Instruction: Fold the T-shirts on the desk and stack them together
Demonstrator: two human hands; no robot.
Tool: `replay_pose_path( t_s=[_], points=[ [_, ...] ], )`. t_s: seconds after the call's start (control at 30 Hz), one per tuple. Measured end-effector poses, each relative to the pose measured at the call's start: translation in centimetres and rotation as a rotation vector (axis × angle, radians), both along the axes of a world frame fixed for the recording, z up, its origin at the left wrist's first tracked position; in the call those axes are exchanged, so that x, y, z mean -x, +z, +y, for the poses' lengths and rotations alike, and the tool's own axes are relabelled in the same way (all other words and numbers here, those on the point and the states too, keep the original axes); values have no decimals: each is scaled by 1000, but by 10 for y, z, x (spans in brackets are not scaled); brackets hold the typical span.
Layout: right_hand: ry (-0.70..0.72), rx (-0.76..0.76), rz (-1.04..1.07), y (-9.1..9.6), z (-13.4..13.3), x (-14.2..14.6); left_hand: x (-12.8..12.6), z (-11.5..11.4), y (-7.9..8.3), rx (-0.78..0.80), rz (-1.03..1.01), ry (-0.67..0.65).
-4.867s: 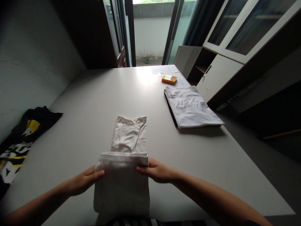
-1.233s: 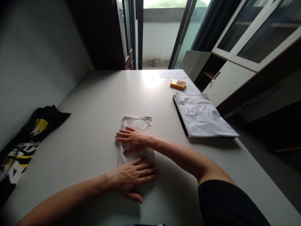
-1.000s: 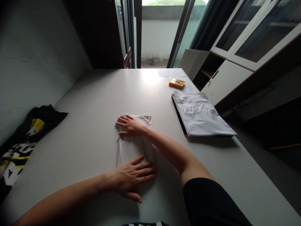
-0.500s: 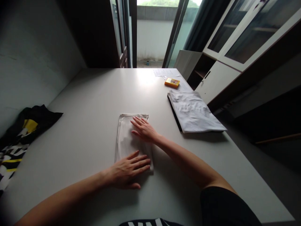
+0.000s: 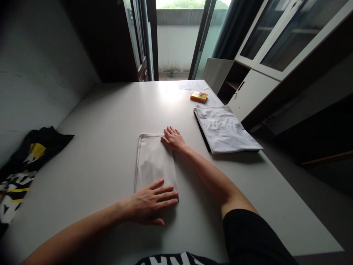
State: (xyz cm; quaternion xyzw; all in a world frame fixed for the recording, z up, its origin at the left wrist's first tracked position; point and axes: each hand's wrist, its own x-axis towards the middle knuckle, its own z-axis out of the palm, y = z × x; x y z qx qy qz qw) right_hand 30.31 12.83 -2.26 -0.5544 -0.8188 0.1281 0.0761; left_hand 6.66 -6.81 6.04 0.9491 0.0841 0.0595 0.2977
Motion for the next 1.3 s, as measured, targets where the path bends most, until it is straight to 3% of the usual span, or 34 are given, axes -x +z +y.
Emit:
replay_pose_path(
  t_s=[0.1, 0.23, 0.33, 0.43, 0.53, 0.67, 0.87, 1.0, 1.2, 1.3],
  points=[
    [-11, -32, 99, -2, -8, -9, 11, 14, -4, -91, 12, 174],
    [-83, -41, 194, -1, -23, -18, 33, 47, -27, -203, 122, 426],
    [-127, -44, 152, 2, -30, -15, 49, 69, -45, -199, 212, 560],
    [-211, -77, 62, 9, -34, -7, 61, 79, -57, -173, 292, 800],
    [-313, -101, -11, 22, -39, 0, 66, 81, -60, -167, 301, 983],
    [-343, -52, -63, 34, -46, 7, 57, 82, -54, -138, 213, 1057],
    [-260, 123, 284, 32, -47, 22, 35, 103, -40, 320, -108, 1226],
    [-285, 199, 464, 33, -44, 20, 31, 132, -40, 507, -228, 1342],
    [-174, 381, 359, 45, -44, 5, 25, 153, -50, 908, -437, 1410],
    [-132, 348, 334, 48, -49, 7, 20, 153, -54, 999, -560, 1456]
  ],
)
